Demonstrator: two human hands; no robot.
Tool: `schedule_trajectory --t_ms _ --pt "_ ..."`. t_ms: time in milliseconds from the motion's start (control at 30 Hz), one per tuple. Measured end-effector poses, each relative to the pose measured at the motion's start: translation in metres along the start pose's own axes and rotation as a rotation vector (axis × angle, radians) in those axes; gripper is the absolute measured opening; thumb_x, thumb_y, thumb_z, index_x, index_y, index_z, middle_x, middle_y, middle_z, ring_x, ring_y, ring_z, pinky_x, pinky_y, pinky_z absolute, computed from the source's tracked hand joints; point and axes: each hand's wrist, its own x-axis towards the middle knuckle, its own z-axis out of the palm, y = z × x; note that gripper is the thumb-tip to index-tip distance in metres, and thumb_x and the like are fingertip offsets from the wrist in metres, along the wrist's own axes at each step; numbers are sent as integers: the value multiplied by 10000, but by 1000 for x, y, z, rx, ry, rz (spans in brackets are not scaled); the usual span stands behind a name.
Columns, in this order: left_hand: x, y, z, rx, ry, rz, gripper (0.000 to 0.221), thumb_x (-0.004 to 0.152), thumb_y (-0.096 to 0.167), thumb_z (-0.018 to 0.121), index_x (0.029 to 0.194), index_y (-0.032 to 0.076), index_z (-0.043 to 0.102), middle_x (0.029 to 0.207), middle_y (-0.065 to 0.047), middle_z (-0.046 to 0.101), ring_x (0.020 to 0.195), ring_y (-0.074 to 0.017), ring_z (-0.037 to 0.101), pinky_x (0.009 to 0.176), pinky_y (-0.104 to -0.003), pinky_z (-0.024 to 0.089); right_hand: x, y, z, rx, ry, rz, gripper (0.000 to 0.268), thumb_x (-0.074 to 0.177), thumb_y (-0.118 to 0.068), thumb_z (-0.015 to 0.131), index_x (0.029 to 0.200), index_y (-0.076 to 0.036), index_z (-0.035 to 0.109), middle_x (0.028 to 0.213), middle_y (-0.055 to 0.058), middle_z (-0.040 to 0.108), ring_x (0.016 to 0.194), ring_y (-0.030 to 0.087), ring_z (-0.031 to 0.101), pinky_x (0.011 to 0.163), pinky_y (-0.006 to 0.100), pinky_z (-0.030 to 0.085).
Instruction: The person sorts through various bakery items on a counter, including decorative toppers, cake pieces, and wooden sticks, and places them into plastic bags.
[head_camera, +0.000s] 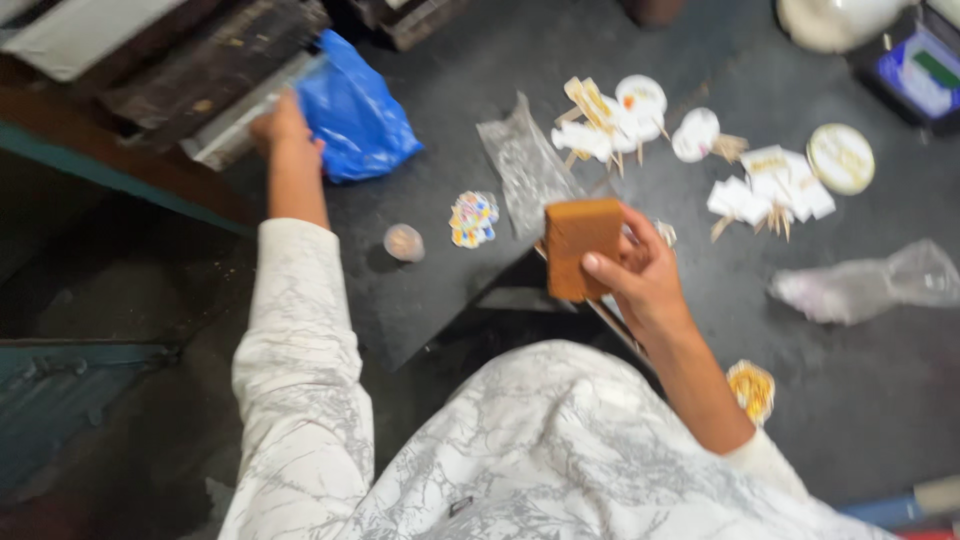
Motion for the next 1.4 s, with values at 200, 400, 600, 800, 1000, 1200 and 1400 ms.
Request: schedule_trajectory --t_ms 200,400,600,800,1000,1200,1400 --pt "-30 1 -27 132 -100 108 837 827 584 636 1456 204 235 907 -93 670 635 -166 596 663 -427 608 -1 -6 -1 18 -3 61 736 867 46 753 1526 -11 431 1314 181 671 1210 245 661 1055 416 542" --pt "-26 1 -27 287 -456 107 534 1002 530 590 1210 39 627 918 -102 689 627 -137 573 608 -344 582 0 -3 -2 150 -54 103 834 840 78 753 1563 -31 351 1348 194 640 1210 254 669 1016 420 576" --pt "-32 3 -17 194 -348 209 246 938 250 795 1046 48 705 906 -76 696 654 -112 602 568 -274 584 -1 -3 -5 122 -48 119 843 842 74 735 1571 -37 326 1348 211 645 1184 269 684 965 407 608" --pt "-135 28 -30 139 -636 1088 243 967 -9 779 1192 28 694 1056 -32 644 822 -85 539 709 -227 457 0 -16 -3 150 -25 131 818 862 17 744 1574 -35 344 1375 184 630 1227 255 651 1023 420 571" --pt "-253 18 -63 188 -1062 1013 436 1036 39 734 1419 34 525 944 -6 655 864 -60 605 779 -226 516 -2 -32 22 29 -221 -59 779 911 -1 744 1572 -35 335 1415 145 591 1340 234 582 1149 441 489" --pt "-293 -14 -84 158 -812 806 551 981 90 704 1446 9 421 784 12 682 667 -39 594 599 -218 489 22 -9 67 212 -264 -12 676 939 -24 747 1470 -76 330 1423 123 558 1372 221 537 1157 424 459" --pt "-281 -33 -103 -78 -629 572 198 1008 84 678 1168 -31 666 752 8 640 613 -23 534 547 -198 410 51 33 95 -258 -264 -253 629 918 -21 773 1417 -100 397 1383 114 564 1333 219 553 1113 398 492"
